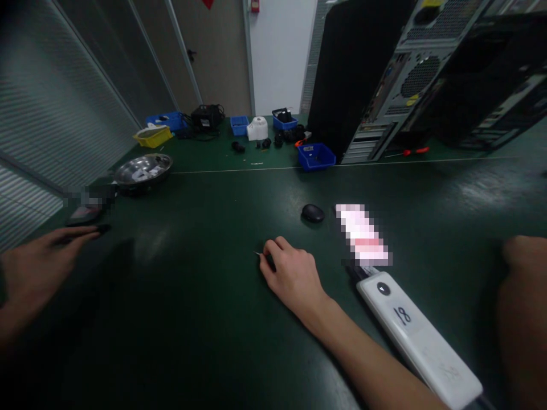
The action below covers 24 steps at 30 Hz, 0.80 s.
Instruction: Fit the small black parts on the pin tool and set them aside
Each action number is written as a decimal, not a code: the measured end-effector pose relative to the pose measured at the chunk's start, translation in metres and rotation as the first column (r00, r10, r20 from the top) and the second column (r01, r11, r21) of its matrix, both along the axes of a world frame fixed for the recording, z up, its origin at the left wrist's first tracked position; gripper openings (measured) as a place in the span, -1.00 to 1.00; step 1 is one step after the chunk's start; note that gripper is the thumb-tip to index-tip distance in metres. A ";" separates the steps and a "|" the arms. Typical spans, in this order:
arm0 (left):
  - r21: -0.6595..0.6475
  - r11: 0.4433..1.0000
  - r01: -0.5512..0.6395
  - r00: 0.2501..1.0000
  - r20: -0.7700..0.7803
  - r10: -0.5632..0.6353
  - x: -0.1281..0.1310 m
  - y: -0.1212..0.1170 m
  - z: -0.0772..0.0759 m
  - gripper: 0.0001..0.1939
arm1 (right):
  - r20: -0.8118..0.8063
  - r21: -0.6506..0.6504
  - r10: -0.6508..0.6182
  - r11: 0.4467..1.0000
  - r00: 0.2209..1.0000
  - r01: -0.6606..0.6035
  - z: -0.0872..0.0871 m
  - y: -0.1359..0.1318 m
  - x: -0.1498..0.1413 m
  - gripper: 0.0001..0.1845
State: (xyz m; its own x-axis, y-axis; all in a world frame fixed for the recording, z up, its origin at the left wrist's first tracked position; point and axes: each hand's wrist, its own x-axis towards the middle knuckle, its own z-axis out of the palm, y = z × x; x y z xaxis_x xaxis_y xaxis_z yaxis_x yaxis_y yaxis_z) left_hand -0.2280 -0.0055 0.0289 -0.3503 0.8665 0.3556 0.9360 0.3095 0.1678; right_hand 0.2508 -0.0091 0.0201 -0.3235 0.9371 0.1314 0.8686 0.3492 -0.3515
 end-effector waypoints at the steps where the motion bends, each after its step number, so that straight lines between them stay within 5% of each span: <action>1: 0.012 0.992 0.123 0.992 0.019 -0.123 0.022 0.002 0.003 -0.59 | -0.003 0.000 0.002 1.000 1.000 -0.002 0.000 0.000 0.000 -0.82; 3: 0.047 0.907 0.420 0.901 0.099 -0.422 0.073 0.004 0.009 -0.63 | -0.003 0.001 0.004 1.000 1.000 -0.004 0.000 0.001 0.000 -0.82; 6: 0.104 0.688 0.718 0.649 0.256 -0.716 0.153 0.004 0.010 -0.74 | 0.003 0.002 0.005 1.000 1.000 -0.005 -0.001 0.001 0.000 -0.81; 9: 0.086 0.500 0.862 0.461 0.280 -0.842 0.211 0.008 -0.004 -0.73 | 0.011 0.009 0.001 1.000 1.000 -0.001 -0.003 0.001 0.000 -0.80; 12: 0.091 0.392 0.916 0.357 0.268 -0.895 0.236 0.014 -0.024 -0.69 | 0.006 0.026 -0.021 0.999 1.000 0.021 -0.004 0.002 -0.001 -0.79; 16: 0.119 0.421 0.899 0.360 0.345 -0.867 0.239 0.019 -0.036 -0.75 | -0.069 0.031 -0.028 0.999 0.997 0.030 -0.005 0.001 -0.003 -0.78; 24: 0.158 0.509 0.846 0.378 0.495 -0.782 0.241 0.018 -0.030 -0.80 | -0.127 0.006 0.049 0.999 0.991 -0.048 -0.007 0.002 -0.004 -0.78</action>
State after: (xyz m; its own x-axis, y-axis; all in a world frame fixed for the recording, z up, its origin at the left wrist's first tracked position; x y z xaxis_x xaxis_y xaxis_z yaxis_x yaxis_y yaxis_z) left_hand 0.0129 0.0124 -0.0014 0.4672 0.8428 0.2674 0.5523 -0.5143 0.6561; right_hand 0.2466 -0.0072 0.0136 -0.3493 0.9201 0.1773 0.7990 0.3913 -0.4565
